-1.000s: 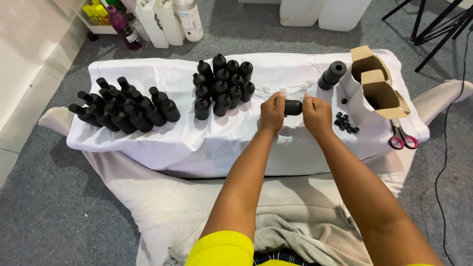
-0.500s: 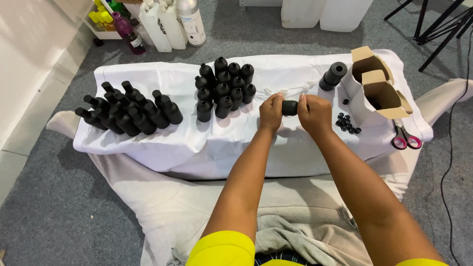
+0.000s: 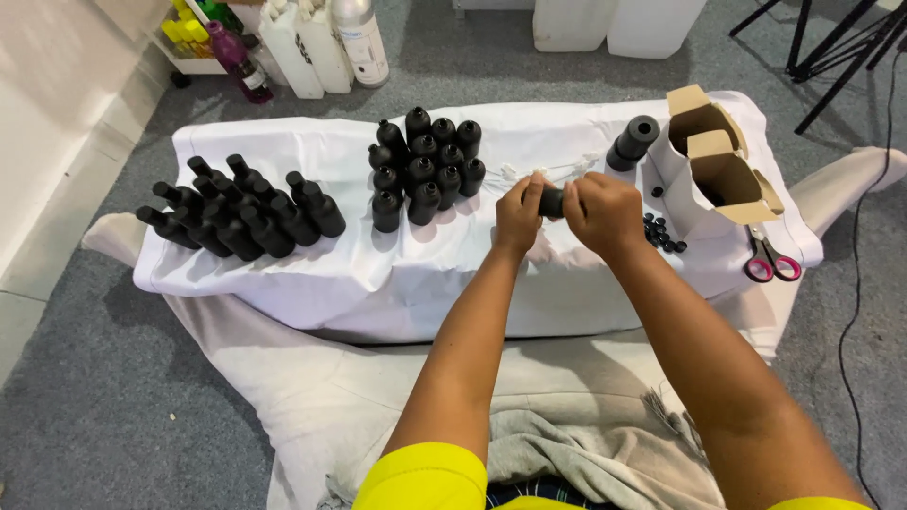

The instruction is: Assembling perfume bottles by manually attaching spray nozzles and caps to the bottle bodies.

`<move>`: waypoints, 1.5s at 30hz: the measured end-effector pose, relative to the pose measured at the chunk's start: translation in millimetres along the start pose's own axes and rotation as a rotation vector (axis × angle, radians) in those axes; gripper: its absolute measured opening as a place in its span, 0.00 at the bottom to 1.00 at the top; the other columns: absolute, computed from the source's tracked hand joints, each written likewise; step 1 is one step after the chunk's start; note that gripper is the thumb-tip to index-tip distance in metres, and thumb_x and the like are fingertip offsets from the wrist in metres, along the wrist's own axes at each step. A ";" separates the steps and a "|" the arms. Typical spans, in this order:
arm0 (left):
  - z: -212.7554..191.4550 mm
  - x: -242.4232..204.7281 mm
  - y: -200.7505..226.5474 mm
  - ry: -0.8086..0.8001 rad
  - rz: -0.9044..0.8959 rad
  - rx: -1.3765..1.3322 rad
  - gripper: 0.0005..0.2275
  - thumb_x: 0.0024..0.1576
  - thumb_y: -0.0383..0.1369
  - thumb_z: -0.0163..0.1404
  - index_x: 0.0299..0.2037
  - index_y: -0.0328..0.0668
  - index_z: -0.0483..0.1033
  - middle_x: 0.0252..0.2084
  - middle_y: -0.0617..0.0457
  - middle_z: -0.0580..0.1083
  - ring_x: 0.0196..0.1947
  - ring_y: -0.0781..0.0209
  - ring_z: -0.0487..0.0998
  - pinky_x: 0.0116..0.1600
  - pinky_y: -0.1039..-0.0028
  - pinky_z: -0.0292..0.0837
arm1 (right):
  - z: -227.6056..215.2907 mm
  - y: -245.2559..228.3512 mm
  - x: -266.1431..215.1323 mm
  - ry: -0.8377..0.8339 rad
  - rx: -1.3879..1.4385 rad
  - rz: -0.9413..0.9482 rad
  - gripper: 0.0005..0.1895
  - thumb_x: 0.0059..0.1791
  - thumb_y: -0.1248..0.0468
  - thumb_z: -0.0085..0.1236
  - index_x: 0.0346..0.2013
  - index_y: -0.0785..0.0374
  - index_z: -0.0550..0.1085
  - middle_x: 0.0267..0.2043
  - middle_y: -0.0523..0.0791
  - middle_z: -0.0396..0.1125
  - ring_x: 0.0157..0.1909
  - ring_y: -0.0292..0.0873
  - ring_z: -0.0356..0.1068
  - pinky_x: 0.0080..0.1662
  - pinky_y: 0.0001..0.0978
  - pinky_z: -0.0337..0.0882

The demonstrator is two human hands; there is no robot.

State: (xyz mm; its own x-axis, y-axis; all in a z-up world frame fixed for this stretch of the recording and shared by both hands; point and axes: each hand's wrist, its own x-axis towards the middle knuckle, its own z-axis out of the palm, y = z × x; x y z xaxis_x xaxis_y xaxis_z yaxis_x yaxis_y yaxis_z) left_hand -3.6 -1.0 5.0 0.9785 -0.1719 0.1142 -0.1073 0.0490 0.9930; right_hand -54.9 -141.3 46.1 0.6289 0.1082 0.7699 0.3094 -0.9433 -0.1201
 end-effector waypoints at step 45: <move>8.9 -11.6 70.6 -0.182 0.538 0.421 0.15 0.50 0.28 0.59 0.45 0.35 0.71 0.46 0.47 0.69 0.49 0.46 0.77 0.52 0.63 0.79 | -54.9 -5.3 57.5 -0.340 0.054 0.393 0.24 0.59 0.55 0.60 0.26 0.71 0.71 0.18 0.50 0.60 0.22 0.48 0.63 0.25 0.35 0.61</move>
State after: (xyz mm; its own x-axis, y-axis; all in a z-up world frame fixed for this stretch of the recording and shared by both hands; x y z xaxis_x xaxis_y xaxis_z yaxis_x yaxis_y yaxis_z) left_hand -24.1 -4.3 74.0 0.7297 -0.3943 0.5586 -0.6625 -0.2053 0.7204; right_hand -59.4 -147.4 125.4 0.8981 -0.1462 0.4147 0.0345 -0.9167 -0.3980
